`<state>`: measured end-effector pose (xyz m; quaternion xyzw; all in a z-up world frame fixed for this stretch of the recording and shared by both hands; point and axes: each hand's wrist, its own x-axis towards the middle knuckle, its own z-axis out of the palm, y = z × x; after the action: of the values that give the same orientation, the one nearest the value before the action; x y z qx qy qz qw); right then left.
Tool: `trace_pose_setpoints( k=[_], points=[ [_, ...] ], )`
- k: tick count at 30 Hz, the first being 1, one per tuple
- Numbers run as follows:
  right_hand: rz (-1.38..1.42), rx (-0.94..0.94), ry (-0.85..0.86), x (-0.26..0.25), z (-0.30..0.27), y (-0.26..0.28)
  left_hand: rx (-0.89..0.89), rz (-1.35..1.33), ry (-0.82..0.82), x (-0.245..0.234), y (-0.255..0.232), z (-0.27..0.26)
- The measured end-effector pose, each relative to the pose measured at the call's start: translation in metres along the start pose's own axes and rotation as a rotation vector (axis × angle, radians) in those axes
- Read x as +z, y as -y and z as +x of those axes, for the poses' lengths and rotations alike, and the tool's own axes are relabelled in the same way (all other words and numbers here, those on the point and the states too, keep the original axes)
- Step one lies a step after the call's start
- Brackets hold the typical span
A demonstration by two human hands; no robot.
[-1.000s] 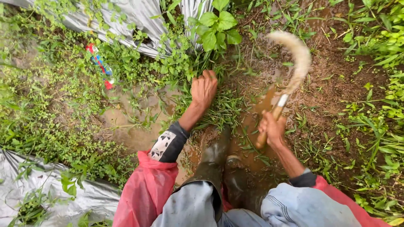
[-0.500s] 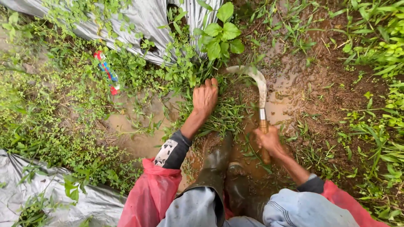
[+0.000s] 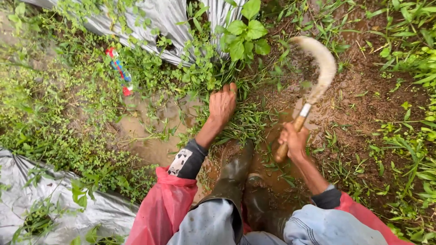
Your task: The person uses a sickle to cut weeds and grass in a muddy outdoor area. They gather the cut vegetation by hand and place it into a large white plastic bag positioned nearby.
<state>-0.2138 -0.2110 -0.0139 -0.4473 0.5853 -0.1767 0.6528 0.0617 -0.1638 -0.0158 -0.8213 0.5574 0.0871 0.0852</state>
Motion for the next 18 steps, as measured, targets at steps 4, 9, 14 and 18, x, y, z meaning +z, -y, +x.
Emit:
trace_pose_setpoints(
  k=[4, 9, 14, 18],
  points=[
    [-0.081, 0.046, 0.052, -0.003, -0.016, -0.006, 0.015, -0.035, -0.022, -0.008, -0.001, 0.0],
    [-0.035, 0.017, 0.035, -0.006, 0.005, -0.01, -0.027, -0.108, -0.01, 0.006, 0.001, -0.006],
    [-0.396, 0.033, 0.283, -0.023, -0.007, -0.081, -0.03, -0.096, 0.025, -0.017, 0.0, -0.016],
    [-0.328, 0.111, 0.162, -0.016, -0.016, -0.035, -0.063, -0.112, 0.109, -0.004, 0.014, -0.042]
  ],
)
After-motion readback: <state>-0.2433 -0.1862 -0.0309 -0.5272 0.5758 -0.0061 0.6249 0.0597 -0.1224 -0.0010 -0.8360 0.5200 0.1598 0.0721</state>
